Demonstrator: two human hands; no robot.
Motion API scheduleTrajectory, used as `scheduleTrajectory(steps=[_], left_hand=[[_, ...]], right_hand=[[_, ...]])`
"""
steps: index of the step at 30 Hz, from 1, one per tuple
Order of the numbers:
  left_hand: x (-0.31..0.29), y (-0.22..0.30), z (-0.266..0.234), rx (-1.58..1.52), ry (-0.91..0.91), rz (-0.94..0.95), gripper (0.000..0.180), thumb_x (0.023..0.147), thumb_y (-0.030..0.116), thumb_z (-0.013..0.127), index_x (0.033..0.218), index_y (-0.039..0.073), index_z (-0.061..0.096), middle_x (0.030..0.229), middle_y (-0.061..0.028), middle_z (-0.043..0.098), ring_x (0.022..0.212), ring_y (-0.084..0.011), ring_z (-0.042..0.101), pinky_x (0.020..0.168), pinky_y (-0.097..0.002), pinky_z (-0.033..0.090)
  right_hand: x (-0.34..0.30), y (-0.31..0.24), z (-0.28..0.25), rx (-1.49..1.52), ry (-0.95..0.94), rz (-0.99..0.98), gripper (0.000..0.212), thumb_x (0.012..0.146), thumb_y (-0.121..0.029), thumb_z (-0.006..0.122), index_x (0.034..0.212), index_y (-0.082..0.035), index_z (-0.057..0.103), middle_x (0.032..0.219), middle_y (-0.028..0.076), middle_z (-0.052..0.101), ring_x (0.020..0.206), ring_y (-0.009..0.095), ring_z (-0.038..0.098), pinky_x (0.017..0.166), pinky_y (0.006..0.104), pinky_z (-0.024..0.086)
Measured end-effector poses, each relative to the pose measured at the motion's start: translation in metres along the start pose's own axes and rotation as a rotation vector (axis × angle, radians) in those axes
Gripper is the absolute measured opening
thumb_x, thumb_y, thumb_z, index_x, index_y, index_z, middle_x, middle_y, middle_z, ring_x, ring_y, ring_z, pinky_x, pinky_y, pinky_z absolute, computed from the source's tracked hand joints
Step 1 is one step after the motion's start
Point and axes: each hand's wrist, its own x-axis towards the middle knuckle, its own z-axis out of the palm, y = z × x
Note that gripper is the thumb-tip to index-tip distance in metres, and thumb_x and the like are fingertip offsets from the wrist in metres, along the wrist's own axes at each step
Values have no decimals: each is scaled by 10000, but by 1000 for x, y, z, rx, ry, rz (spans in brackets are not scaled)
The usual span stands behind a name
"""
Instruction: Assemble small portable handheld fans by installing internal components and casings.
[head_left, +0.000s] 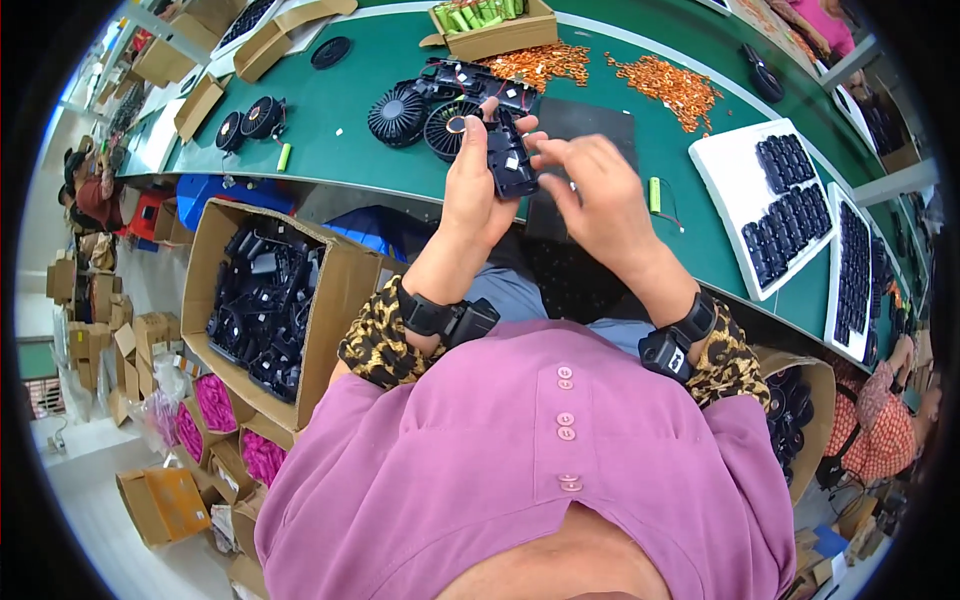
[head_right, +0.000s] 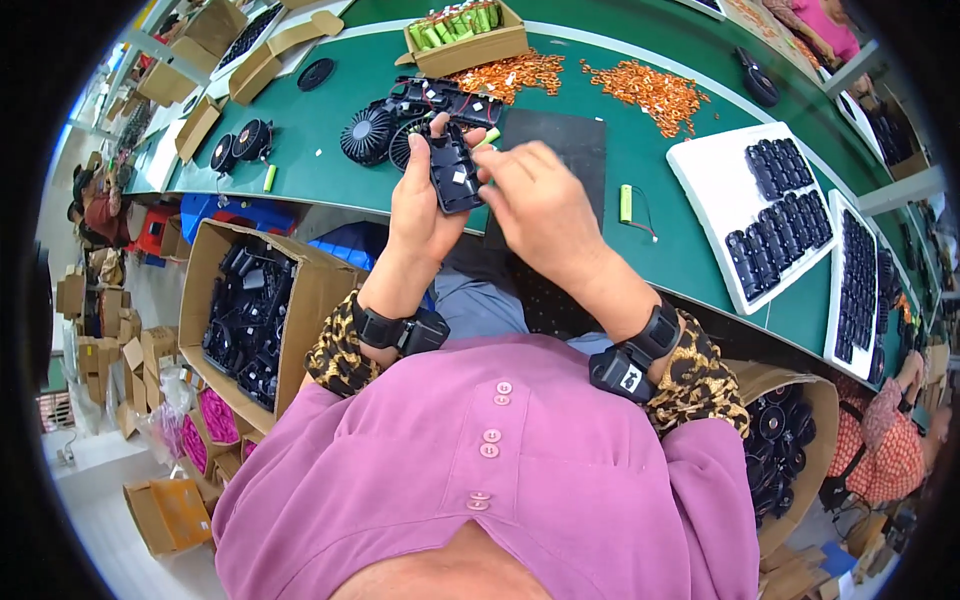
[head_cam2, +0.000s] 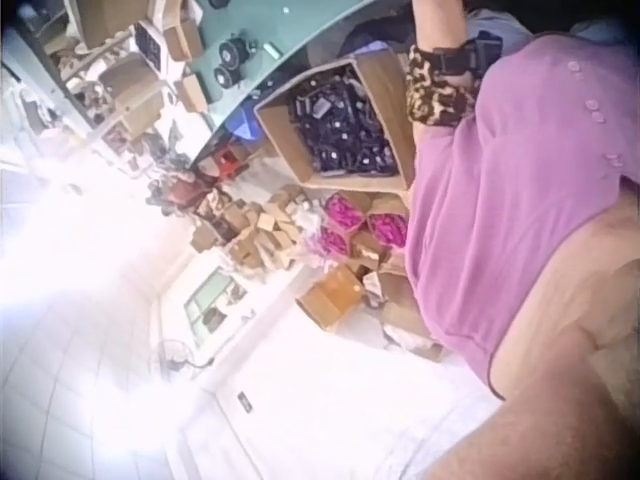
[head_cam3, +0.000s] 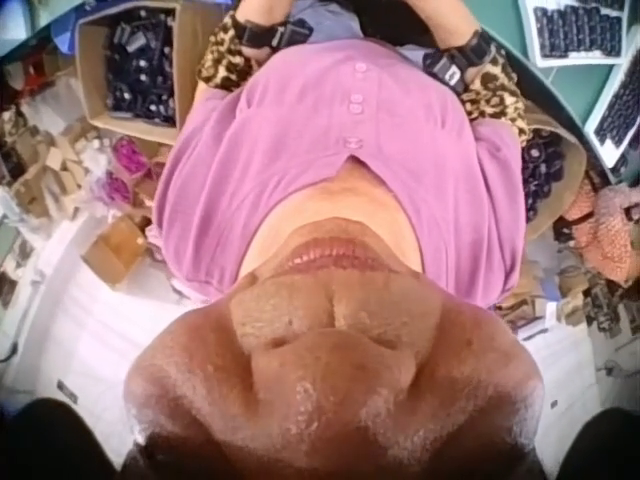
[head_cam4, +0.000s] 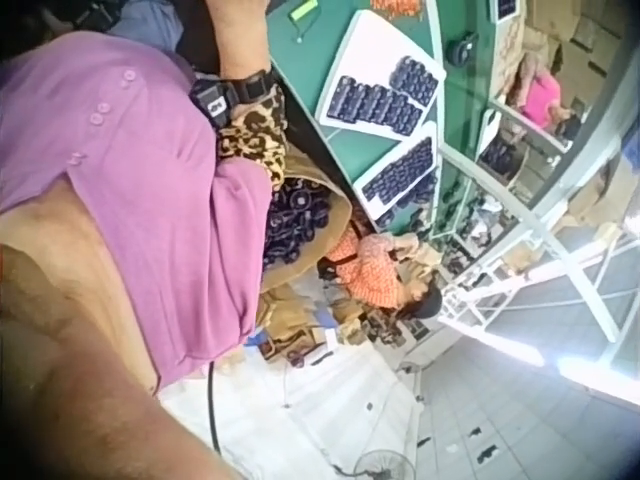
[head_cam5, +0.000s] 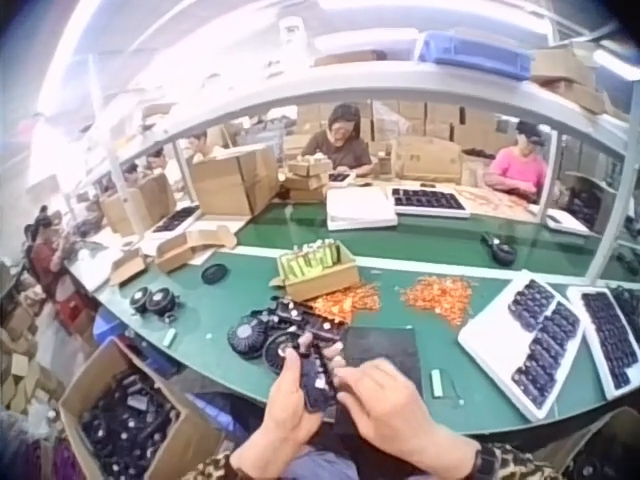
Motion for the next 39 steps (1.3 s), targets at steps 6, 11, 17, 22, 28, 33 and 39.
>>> scheduleTrajectory(steps=[6,11,17,22,28,33,39], left_hand=[[-6,4,3,-50,-14,-4,459,1021,416,343,1374,122,361,1118,-139,579,992,-230,591,869,-378,506],[-9,7,5,25,-1,-36,467,1020,400,373,1388,114,351,1113,-128,579,1006,-198,582,901,-347,487],[-12,10,7,25,-2,-70,478,1018,398,389,1407,123,350,1161,-105,563,1062,-184,558,943,-340,457],[-14,13,2,63,-15,-122,437,1022,369,402,1389,132,402,1176,-58,550,1085,-163,536,940,-327,446],[-16,17,-1,86,-66,-158,421,1025,345,405,1389,133,415,1167,-49,552,1072,-154,537,928,-321,454],[-16,20,-9,117,-11,-125,446,1020,356,405,1389,105,401,1127,-105,594,973,-161,585,801,-320,518],[-16,50,-55,302,325,200,479,988,423,468,1317,75,449,993,-48,622,859,-120,590,696,-271,495]], right_hand=[[4,0,22,61,-1,-3,249,705,32,708,932,-27,625,861,85,655,846,256,629,713,353,525],[9,-2,26,-30,12,-78,187,718,23,694,869,-23,593,815,91,628,841,270,629,724,361,526],[14,-1,28,-15,-70,-119,165,744,61,631,859,-15,541,810,114,568,885,335,605,796,402,508],[12,-2,30,43,-144,-107,186,752,78,588,895,-15,513,824,130,551,893,377,576,841,429,487],[7,0,35,13,-114,-98,199,748,85,578,886,-24,486,835,130,544,873,360,574,812,427,493],[13,6,32,134,18,4,219,714,120,556,869,-20,486,870,116,570,845,318,582,741,397,489],[34,1,19,205,-747,169,186,738,-4,605,916,-57,601,948,132,631,911,323,610,786,411,480]])
